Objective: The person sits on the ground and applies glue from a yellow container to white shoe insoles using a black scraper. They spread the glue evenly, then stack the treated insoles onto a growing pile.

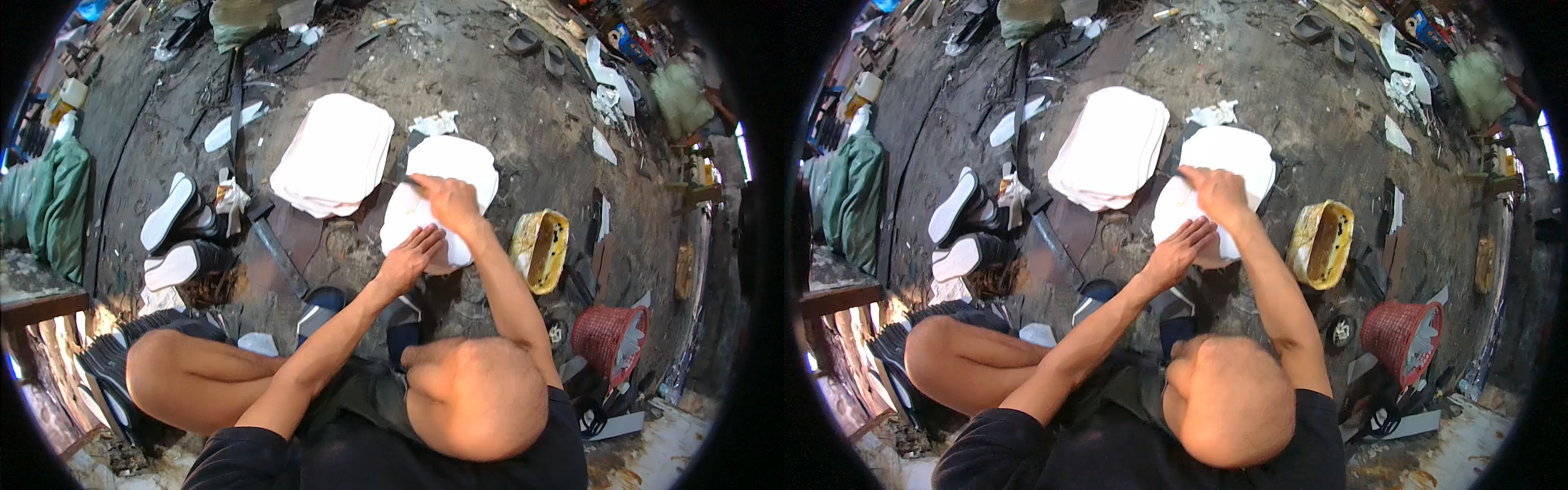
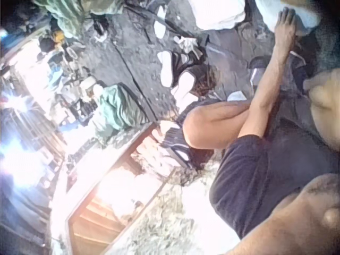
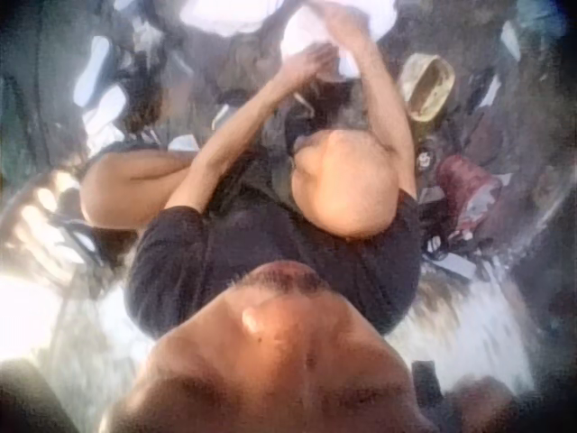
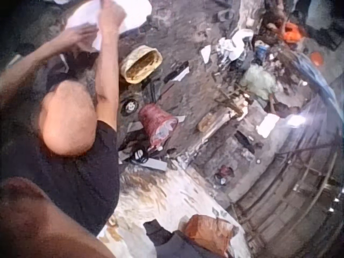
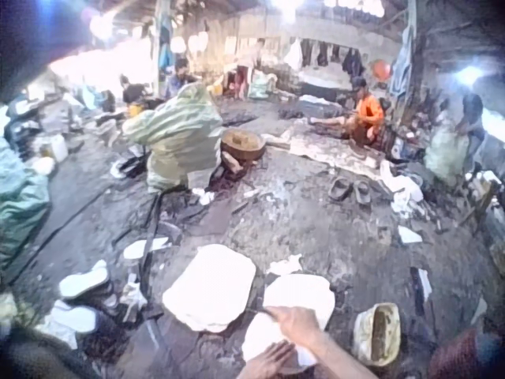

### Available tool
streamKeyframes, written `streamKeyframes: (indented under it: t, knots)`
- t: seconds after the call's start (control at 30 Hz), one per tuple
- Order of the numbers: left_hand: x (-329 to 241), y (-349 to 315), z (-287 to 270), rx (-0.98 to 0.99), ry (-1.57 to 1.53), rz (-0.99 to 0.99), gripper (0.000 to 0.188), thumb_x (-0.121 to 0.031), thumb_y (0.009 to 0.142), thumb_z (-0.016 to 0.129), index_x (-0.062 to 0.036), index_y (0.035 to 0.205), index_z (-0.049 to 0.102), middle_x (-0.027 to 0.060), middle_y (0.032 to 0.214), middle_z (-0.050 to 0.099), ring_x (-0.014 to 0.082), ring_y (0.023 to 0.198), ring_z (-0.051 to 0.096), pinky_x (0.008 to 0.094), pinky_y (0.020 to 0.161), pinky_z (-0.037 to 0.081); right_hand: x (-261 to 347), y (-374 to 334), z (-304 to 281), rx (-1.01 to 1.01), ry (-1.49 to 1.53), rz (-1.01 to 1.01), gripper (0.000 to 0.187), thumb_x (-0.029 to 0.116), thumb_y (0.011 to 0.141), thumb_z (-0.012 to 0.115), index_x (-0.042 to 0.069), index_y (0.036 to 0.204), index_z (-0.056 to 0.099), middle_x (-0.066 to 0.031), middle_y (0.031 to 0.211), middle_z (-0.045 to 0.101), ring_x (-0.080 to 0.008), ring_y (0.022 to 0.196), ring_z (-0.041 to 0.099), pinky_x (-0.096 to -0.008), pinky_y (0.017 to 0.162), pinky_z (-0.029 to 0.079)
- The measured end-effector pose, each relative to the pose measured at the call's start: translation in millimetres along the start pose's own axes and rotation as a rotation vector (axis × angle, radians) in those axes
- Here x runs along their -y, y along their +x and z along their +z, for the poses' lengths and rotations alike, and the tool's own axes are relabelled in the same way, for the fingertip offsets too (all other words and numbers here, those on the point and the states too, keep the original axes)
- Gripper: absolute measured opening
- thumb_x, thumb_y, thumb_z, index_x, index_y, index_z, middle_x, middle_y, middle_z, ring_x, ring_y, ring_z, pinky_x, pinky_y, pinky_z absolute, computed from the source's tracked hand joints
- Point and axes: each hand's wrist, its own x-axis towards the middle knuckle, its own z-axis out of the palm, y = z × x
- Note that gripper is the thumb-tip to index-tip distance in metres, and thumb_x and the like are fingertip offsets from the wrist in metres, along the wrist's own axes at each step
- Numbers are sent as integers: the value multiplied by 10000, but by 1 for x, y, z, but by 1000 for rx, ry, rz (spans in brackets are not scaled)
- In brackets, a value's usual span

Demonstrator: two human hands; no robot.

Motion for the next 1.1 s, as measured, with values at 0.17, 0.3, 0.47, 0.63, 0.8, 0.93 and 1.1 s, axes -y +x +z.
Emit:
streamKeyframes:
  t: [0.17, 0.3, 0.47, 0.63, 0.8, 0.93, 1.1]
  knots:
    - [-76, -17, 27, 539, -390, -309, 514, -163, 942, 490, -63, 1446, 471, 115, 1525, 452, 280, 1426, 407, 430, 1202, 299, 66, -81, 26, -131, -62, -180, 410, 93, 912, 548, 195, 1300, 629, -140, 1181, 661, -306, 979, 689, -424, 745, 599]
    - [-82, -65, 74, 39, -512, 47, 404, -239, 1018, 437, -82, 1374, 548, 179, 1359, 566, 315, 1280, 518, 420, 1118, 367, 106, -100, 42, -197, 148, -269, 396, 115, 879, 603, 191, 1263, 662, -112, 1091, 717, -267, 896, 711, -382, 714, 582]
    - [-73, -5, 25, 103, -176, 27, 628, -93, 795, 624, -125, 1413, 518, 134, 1393, 567, 295, 1264, 574, 358, 766, 602, 29, -72, -56, -472, 510, 26, 344, 45, 865, 666, 177, 1180, 703, -100, 947, 741, -264, 859, 733, -382, 715, 579]
    - [-38, 20, 28, 43, 36, -93, 561, -62, 765, 625, -39, 1324, 586, 122, 1454, 542, 228, 1342, 532, 359, 776, 605, -57, -1, -46, -188, 384, -164, 363, 30, 809, 603, 196, 1096, 751, -57, 1073, 747, -264, 1003, 712, -397, 872, 564]
    - [-43, 26, 27, 121, 36, -103, 483, -77, 807, 595, -48, 1289, 616, 77, 1431, 574, 187, 1331, 542, 353, 810, 598, -98, 62, -22, 35, 284, 70, 377, 25, 755, 612, 231, 1020, 785, 9, 1118, 740, -216, 1154, 650, -399, 1056, 469]
    - [-36, 32, 16, 191, 4, -127, 466, -73, 811, 597, -42, 1276, 616, 85, 1431, 573, 202, 1330, 544, 347, 813, 596, -85, 65, -9, 189, 289, -422, 314, -2, 688, 617, 187, 887, 770, 50, 1056, 747, -240, 1231, 599, -473, 1143, 354]
    - [-39, 29, 15, 182, 26, -48, 521, -62, 813, 594, -33, 1331, 562, 101, 1444, 559, 221, 1349, 526, 344, 816, 598, -139, -16, -38, 113, 75, 158, 373, 76, 767, 655, 306, 1038, 768, 4, 1064, 752, -239, 1020, 699, -469, 913, 498]
